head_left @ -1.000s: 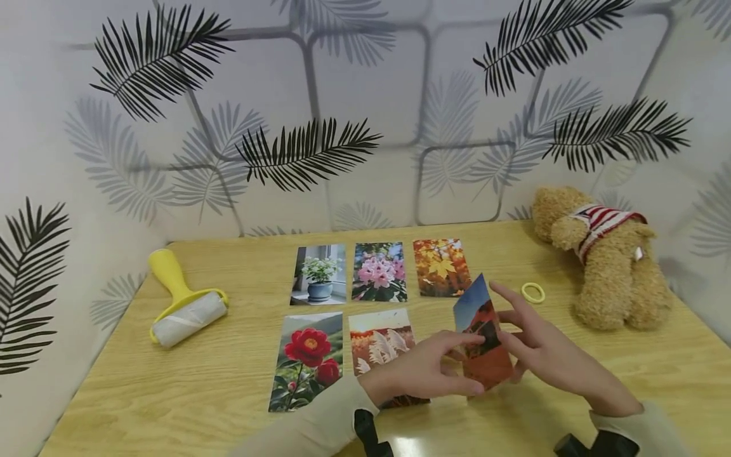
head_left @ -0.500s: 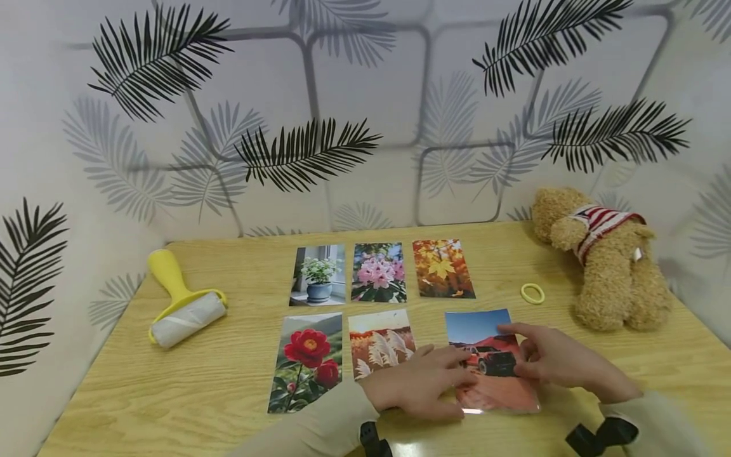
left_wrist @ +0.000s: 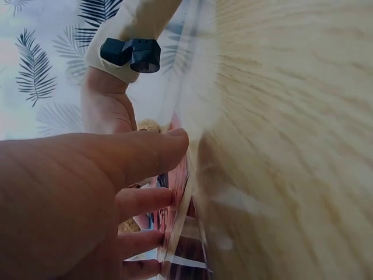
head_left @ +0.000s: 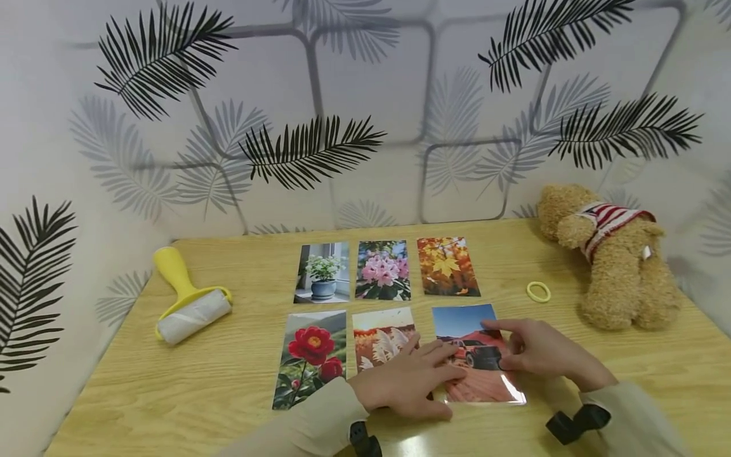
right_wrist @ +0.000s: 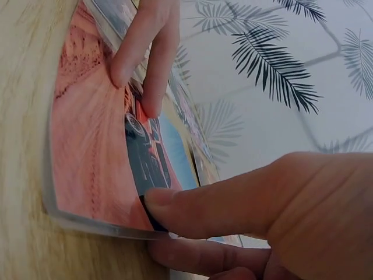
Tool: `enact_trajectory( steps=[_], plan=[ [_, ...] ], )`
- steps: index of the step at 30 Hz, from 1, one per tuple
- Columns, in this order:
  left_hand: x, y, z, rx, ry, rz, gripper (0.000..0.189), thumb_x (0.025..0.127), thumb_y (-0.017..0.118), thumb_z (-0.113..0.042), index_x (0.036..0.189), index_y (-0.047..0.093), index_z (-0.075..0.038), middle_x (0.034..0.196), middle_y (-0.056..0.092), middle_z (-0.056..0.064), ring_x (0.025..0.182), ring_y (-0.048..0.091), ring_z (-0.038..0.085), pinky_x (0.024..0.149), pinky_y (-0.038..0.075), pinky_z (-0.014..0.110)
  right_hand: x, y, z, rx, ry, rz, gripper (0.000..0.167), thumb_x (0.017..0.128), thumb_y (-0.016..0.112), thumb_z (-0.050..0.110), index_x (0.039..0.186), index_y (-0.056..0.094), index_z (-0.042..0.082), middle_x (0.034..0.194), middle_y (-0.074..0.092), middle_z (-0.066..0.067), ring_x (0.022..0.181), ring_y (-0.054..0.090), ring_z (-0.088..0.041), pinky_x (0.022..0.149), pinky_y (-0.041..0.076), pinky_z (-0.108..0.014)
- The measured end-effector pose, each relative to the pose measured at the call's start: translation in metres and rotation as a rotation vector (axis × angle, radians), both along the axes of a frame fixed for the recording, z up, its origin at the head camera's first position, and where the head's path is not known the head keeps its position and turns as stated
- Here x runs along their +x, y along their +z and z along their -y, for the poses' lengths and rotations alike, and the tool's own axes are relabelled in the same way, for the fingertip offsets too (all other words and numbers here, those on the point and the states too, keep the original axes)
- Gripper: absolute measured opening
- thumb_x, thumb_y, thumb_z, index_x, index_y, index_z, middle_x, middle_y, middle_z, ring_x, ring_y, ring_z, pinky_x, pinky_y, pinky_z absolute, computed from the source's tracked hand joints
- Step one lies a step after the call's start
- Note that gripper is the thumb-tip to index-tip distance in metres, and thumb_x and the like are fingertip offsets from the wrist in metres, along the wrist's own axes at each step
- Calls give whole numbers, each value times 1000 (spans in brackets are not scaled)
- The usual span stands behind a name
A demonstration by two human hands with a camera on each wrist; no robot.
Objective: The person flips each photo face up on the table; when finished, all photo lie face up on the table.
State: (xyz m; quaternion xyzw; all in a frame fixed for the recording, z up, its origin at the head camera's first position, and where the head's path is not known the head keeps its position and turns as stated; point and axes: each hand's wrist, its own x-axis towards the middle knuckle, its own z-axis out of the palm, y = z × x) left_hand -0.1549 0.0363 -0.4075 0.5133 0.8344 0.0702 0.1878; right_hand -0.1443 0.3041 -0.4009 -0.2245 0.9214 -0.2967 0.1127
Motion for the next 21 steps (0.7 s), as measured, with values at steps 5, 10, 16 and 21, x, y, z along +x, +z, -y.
enact_trajectory(
  steps=[5, 10, 16, 21],
  plan=[
    [1, 0, 7, 11, 27, 9, 57, 97, 53, -45, 149, 36, -29, 162, 16, 0, 149, 13, 21, 119, 9, 51, -5, -1, 8, 8, -28, 42, 61, 80, 75, 11, 135, 50, -1, 58, 48, 10, 51, 38, -1, 52, 34, -21],
    [2, 3, 9, 5, 28, -15, 56, 96, 54, -44, 148, 37, -29, 161, 17, 0, 149, 15, 21, 119, 11, 50, -8, -1, 12, 8, -42, 78, 61, 79, 73, 8, 134, 50, -3, 56, 47, 9, 49, 39, -2, 54, 35, -22],
    [1, 3, 11, 8, 25, 12, 51, 100, 48, -39, 149, 36, -29, 162, 16, 0, 149, 13, 20, 119, 11, 50, -9, 0, 16, -16, -32, 87, 58, 80, 72, 7, 132, 50, -5, 57, 45, 10, 50, 38, -2, 56, 35, -22],
    [1, 2, 13, 53, 46, 74, 49, 104, 38, -31, 152, 29, -26, 163, 11, 2, 150, 9, 22, 119, 9, 51, -11, 2, 13, -79, -30, 52, 41, 92, 62, 10, 130, 53, -3, 56, 49, 8, 46, 35, -1, 48, 34, -21]
  ],
)
